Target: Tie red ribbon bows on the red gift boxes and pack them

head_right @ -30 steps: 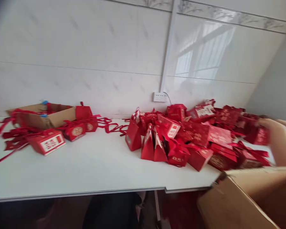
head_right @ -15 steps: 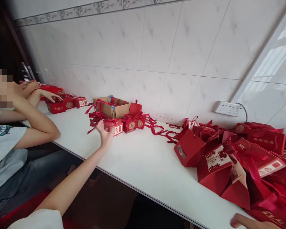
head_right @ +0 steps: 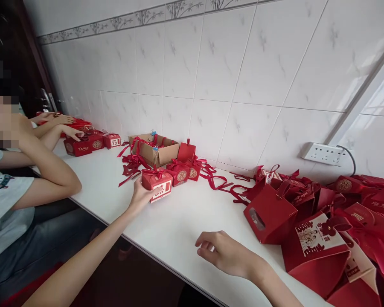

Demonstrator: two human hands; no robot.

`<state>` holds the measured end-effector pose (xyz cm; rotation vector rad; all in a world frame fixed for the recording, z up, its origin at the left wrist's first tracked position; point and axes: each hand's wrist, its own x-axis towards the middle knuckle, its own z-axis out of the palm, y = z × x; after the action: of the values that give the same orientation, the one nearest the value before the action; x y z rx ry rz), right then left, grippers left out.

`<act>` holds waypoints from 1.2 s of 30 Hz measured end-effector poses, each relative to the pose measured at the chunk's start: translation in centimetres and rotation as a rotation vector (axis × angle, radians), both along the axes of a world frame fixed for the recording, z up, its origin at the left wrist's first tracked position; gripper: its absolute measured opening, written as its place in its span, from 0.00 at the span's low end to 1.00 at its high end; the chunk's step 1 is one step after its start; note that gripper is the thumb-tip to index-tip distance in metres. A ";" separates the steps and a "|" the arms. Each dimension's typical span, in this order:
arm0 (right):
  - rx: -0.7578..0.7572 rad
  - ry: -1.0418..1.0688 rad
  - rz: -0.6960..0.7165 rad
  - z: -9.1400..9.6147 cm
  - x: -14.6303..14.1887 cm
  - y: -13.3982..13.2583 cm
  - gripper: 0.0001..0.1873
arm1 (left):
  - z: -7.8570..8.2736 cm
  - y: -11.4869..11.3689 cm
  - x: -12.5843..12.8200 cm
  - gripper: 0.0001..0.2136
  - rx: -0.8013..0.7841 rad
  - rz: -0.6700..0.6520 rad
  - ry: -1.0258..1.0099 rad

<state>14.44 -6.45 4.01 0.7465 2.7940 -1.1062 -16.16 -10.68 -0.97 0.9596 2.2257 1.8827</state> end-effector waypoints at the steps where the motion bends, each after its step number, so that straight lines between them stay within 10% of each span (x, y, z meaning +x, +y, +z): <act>1: -0.030 0.052 -0.027 -0.3 0.1 0.6 0.15 | 0.1 -0.9 1.3 0.41 0.037 -0.081 0.020; 5: -0.219 0.287 -0.328 -1.7 0.5 4.6 0.12 | 1.8 -1.7 6.6 0.44 0.201 -0.808 0.113; 8: -0.464 0.516 -0.500 -3.1 0.8 7.9 0.17 | 3.5 2.0 9.6 0.47 0.101 -1.263 0.116; 15: -0.736 0.721 -0.641 -5.7 3.3 10.4 0.31 | 2.6 10.5 13.0 0.44 -0.115 -1.640 -0.089; 19: -0.771 0.810 -0.611 -5.7 3.5 9.9 0.32 | 1.2 10.9 12.5 0.35 -0.009 -1.439 -0.188; 23: -0.446 0.976 -0.564 -5.9 2.4 9.2 0.39 | 0.3 11.2 12.5 0.33 0.158 -1.015 -0.174; 30: -0.298 0.734 -0.485 -6.1 2.4 8.9 0.39 | -2.0 11.3 14.1 0.24 0.166 -1.127 -0.482; 36: -0.364 0.866 -0.506 -4.8 4.0 10.4 0.25 | -2.3 11.1 13.9 0.25 0.085 -1.013 -0.129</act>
<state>18.43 3.98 -0.76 1.1807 2.8726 -2.4545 -2.26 0.41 -3.28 1.5129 1.1675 1.4574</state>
